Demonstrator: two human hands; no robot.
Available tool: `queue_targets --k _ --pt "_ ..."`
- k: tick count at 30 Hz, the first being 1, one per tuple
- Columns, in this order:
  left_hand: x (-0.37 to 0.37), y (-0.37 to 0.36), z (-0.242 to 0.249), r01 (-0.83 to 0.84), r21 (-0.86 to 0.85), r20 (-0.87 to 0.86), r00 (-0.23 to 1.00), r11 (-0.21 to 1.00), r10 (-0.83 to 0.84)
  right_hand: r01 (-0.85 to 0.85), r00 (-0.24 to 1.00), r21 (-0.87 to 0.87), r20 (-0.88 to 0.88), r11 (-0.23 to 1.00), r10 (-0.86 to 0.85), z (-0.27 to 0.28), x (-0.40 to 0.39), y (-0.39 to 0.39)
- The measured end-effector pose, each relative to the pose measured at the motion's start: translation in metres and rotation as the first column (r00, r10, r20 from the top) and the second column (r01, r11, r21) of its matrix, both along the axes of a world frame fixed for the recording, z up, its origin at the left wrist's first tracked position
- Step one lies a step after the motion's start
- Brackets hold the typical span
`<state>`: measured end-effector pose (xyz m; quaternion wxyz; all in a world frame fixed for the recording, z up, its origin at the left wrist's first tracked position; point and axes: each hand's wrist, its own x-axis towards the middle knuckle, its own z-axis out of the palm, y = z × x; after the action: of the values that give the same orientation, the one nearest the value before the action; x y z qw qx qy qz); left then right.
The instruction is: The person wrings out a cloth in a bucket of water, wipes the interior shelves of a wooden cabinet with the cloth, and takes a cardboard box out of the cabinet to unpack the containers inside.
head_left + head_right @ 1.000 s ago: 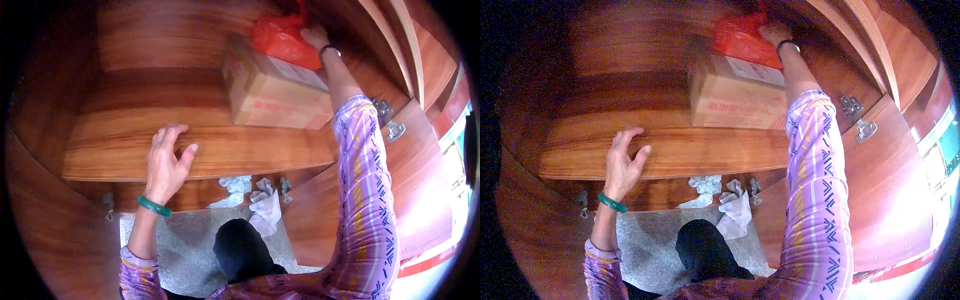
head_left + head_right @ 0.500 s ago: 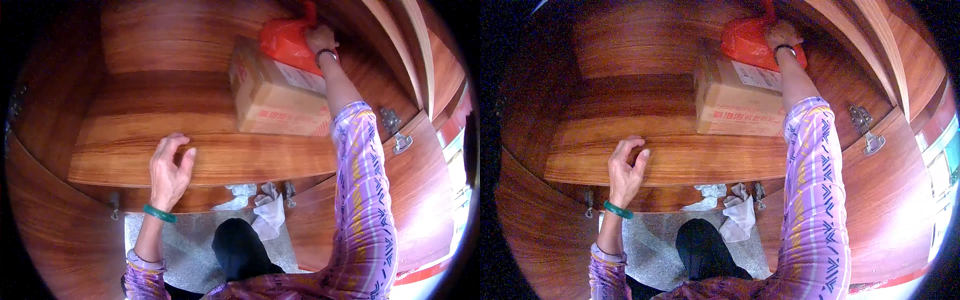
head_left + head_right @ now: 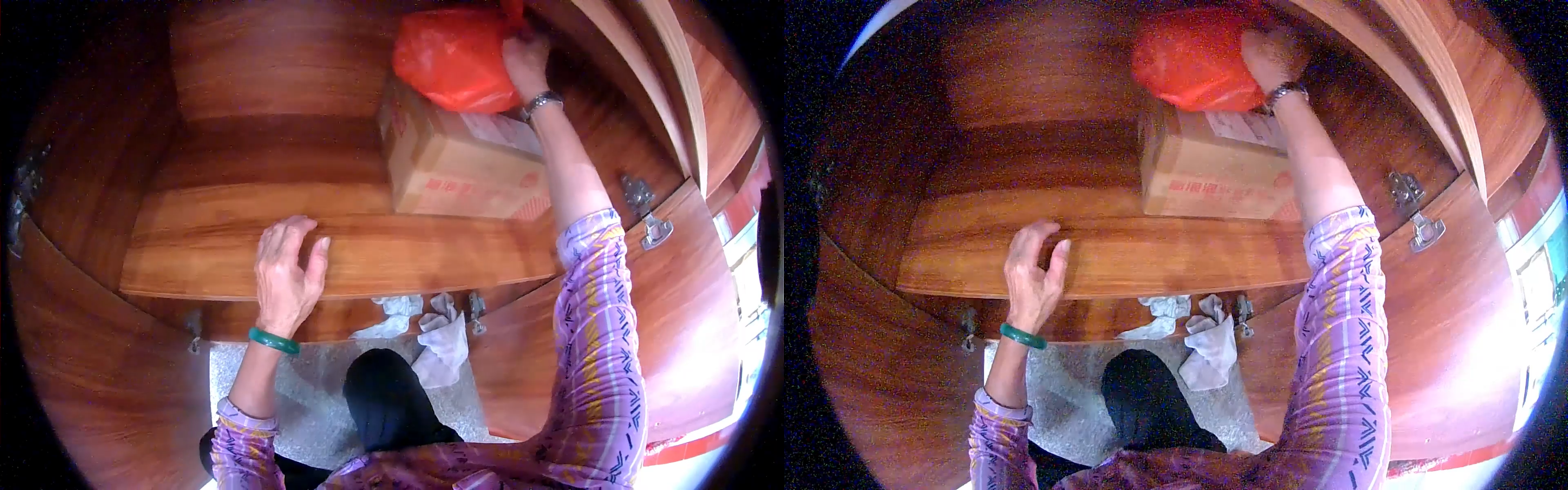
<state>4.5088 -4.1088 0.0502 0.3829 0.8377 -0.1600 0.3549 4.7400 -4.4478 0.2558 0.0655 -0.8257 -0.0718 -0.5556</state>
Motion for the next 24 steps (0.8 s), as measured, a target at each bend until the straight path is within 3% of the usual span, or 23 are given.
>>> queue_targets --k 2,3,4,6,8,9,10,11,12,14,15,16,18,20,22,24 --pt "-0.001 -0.001 0.0 0.039 -0.132 -0.028 0.999 0.99 -0.043 0.02 0.988 0.085 -0.153 0.996 -0.006 0.002 -0.047 0.051" --pt "-0.002 -0.001 0.002 0.045 -0.129 -0.028 0.998 0.991 -0.049 -0.066 0.997 0.05 -0.044 0.997 0.069 -0.001 -0.046 0.066" --pt "-0.004 0.001 0.005 0.081 -0.18 -0.047 0.995 0.98 -0.091 -0.061 0.997 0.055 -0.042 0.997 0.063 -0.005 -0.033 0.068" --pt "-0.003 0.003 0.008 0.124 -0.226 -0.057 0.989 0.966 -0.14 -0.199 0.98 0.209 0.046 0.958 0.193 -0.007 -0.019 0.08" --pt "0.006 0.007 0.003 0.236 -0.643 -0.101 0.917 0.729 -0.386 -0.176 0.974 0.209 -0.105 0.962 0.201 0.007 -0.06 0.118" --pt "0.012 0.014 0.001 0.292 -0.7 -0.139 0.839 0.651 -0.526 -0.174 0.979 -0.04 0.102 0.984 0.178 -0.009 -0.014 0.111" --pt "0.016 0.019 0.007 0.302 -0.696 -0.135 0.835 0.651 -0.533 -0.42 0.907 0.114 0.062 0.9 0.416 0.002 -0.075 0.146" --pt "0.019 0.025 0.018 0.316 -0.895 -0.021 0.675 0.314 -0.738 -0.411 0.898 -0.057 0.143 0.91 0.415 -0.002 -0.081 0.158" --pt "0.023 0.028 0.028 0.223 -0.973 0.16 0.494 -0.054 -0.855 -0.558 0.825 0.056 -0.062 0.828 0.561 0.0 -0.106 0.165" --pt "0.02 0.033 0.045 0.214 -0.9 0.428 0.261 -0.381 -0.865 -0.682 0.72 -0.09 0.093 0.726 0.688 -0.004 -0.128 0.193" --pt "0.01 0.033 0.055 0.168 -0.908 0.42 0.354 -0.385 -0.836 -0.65 0.758 -0.155 -0.069 0.744 0.648 -0.005 -0.13 0.204" --pt "0.001 0.031 0.063 0.144 -0.9 0.431 0.427 -0.411 -0.794 -0.702 0.679 -0.258 0.041 0.664 0.733 -0.01 -0.137 0.209" --pt "-0.01 0.037 0.068 0.169 -0.893 0.444 0.482 -0.417 -0.756 -0.876 0.44 -0.198 0.047 0.44 0.897 -0.013 -0.171 0.225" --pt "-0.021 0.044 0.066 0.198 -0.895 0.441 0.533 -0.401 -0.722 -0.9 0.326 -0.245 0.169 0.36 0.93 -0.016 -0.19 0.239" --pt "-0.036 0.055 0.057 0.219 -0.903 0.425 0.589 -0.371 -0.687 -0.874 0.365 -0.3 0.112 0.382 0.924 -0.016 -0.2 0.246" --pt "-0.049 0.066 0.044 0.225 -0.909 0.411 0.636 -0.352 -0.653 -0.796 0.51 -0.391 -0.022 0.462 0.86 -0.011 -0.225 0.252"
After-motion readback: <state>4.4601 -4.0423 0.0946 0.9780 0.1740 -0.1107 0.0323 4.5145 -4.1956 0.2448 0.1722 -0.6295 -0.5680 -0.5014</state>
